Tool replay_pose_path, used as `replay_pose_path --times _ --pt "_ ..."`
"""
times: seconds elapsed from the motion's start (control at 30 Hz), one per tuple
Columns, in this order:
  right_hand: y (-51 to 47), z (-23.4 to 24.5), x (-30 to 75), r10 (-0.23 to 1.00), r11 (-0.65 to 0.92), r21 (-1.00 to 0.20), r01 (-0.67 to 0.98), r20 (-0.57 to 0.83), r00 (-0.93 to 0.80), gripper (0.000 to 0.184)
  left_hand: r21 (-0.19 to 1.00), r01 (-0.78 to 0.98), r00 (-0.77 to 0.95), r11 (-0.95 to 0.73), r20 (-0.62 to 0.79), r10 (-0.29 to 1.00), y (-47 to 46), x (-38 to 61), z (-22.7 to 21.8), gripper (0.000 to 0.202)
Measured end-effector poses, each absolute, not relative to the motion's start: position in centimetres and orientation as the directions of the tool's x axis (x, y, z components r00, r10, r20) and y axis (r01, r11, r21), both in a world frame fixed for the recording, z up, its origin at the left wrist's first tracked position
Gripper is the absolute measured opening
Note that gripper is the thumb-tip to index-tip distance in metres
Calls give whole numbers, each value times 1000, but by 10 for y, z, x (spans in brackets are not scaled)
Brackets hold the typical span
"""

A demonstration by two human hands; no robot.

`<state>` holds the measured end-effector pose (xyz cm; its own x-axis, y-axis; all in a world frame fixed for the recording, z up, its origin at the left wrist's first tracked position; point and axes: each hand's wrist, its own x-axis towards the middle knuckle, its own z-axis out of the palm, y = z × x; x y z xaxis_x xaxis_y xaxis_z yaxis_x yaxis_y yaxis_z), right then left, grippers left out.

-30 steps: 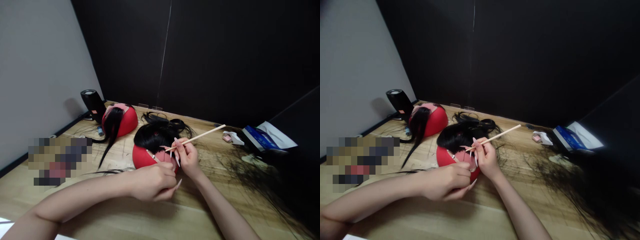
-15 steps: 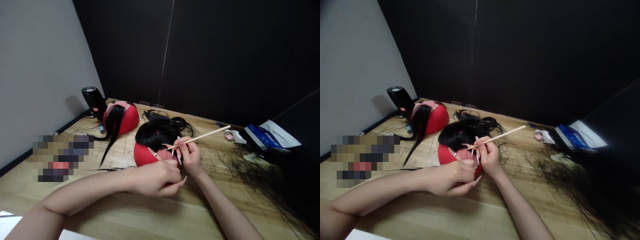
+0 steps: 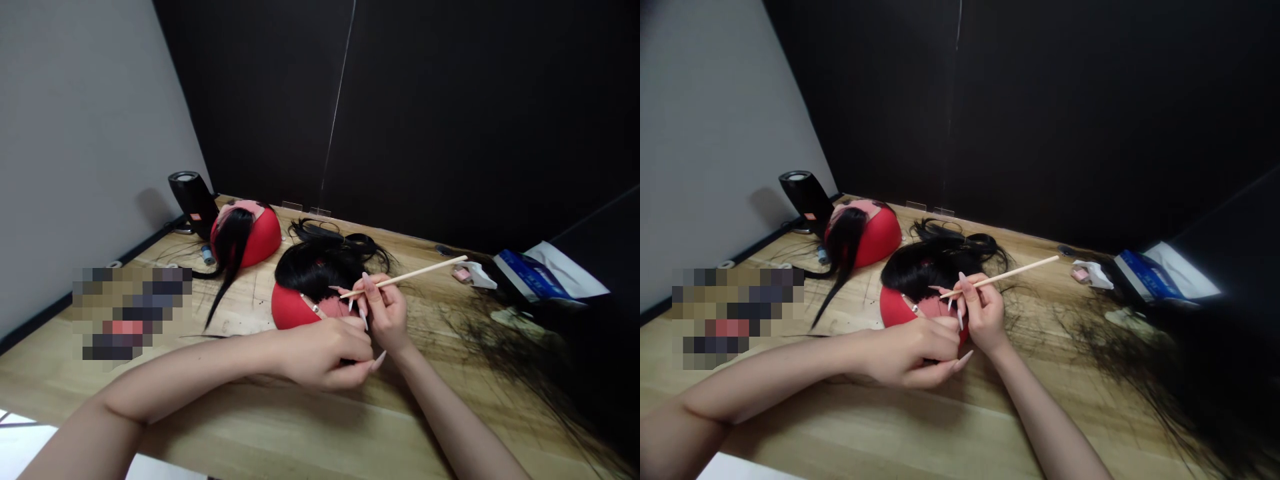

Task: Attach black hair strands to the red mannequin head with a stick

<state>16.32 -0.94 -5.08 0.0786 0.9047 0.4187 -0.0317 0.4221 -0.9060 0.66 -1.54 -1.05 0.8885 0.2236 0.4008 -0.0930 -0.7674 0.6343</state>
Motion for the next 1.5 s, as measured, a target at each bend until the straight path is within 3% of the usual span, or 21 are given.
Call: replay_pose_path --times 0.53,1.17,1.4,1.5 --pt "-11 -54 160 889 445 -896 -1 441 122 27 637 -85 890 -766 394 229 -13 2 -12 33" --pt "-5 -60 168 885 465 -881 -85 463 49 24 194 -38 867 -980 494 64 -18 3 -24 37" --pt "-6 -51 169 809 587 -809 41 588 10 17 156 -19 856 -988 513 64 -20 1 -27 38" --pt "-9 -43 176 696 718 -679 156 708 -123 14 145 1 849 -989 523 77 -21 -1 -25 38"
